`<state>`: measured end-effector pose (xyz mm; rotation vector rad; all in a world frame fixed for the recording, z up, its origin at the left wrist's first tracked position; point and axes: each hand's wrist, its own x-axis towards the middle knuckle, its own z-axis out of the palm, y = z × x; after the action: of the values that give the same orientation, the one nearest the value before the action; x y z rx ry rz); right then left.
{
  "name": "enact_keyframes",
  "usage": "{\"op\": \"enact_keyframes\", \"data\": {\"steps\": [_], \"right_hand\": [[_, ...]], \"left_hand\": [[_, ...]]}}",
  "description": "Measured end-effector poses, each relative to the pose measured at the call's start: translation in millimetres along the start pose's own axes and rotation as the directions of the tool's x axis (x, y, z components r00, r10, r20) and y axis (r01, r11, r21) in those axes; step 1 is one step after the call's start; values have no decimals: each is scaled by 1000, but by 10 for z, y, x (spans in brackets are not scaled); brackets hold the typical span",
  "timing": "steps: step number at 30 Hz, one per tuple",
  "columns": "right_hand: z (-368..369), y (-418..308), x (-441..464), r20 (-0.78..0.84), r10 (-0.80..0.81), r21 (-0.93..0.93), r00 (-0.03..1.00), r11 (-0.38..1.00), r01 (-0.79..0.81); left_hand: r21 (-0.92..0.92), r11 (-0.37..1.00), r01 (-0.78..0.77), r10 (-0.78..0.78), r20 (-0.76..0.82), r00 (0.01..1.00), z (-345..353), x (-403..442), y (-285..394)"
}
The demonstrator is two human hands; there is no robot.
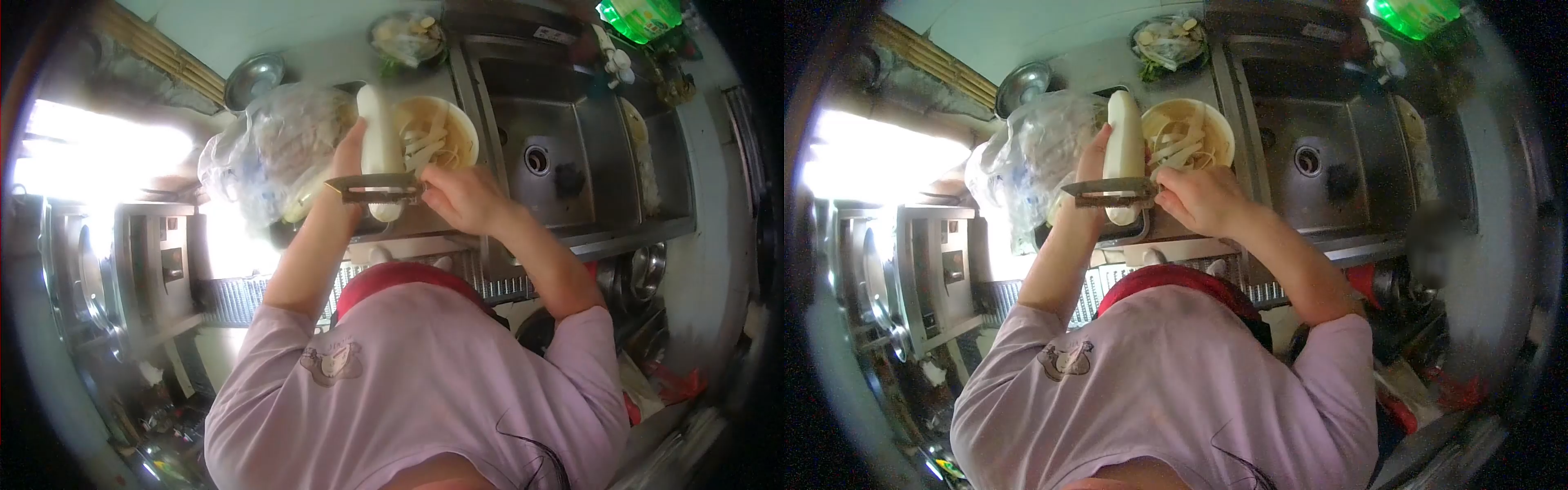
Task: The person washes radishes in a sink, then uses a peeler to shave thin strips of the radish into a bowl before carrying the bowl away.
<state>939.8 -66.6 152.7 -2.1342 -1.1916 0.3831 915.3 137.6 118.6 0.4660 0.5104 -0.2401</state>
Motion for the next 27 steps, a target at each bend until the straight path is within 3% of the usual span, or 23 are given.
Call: {"op": "enact_keyframes", "data": {"steps": [2,6,9,12,15,17,18,20,23,24,26,27], "right_hand": [[71,131,83,-35,53,-50,998,997,-55],[42,734,372,-56,276,-43,960,960,-278],[69,858,514,-118,209,-53,971,975,-216],[229,1562,751,-158,336,-68,929,934,-349],[429,1972,783,-216,392,71,894,920,-386],[275,1459,708,-153,569,470,808,761,-447],[240,1199,608,-92,649,641,755,619,-454],[342,1010,465,-125,589,675,798,641,-367],[471,690,319,-117,500,745,858,615,-257],[498,617,317,-118,471,771,874,598,-218],[668,647,432,-235,421,696,876,702,-151],[665,652,477,-294,390,648,873,752,-118]], "left_hand": [[-132,985,109,-108,13,994,77,-73,-37],[-6,993,116,-114,145,983,-319,170,-222],[48,981,188,-193,150,970,-355,179,-208],[61,973,223,-231,178,957,-301,181,-184],[101,980,170,-186,180,966,-217,101,-115],[89,983,159,-171,145,974,-204,92,-79],[111,986,127,-140,114,984,-202,83,-90],[161,985,65,-74,51,996,-203,66,-90],[513,820,-253,230,109,967,-145,72,-203],[536,773,-338,337,105,936,-135,116,-261],[580,651,-490,529,117,841,-132,227,-374],[525,653,-545,554,159,817,-85,247,-374]]}}
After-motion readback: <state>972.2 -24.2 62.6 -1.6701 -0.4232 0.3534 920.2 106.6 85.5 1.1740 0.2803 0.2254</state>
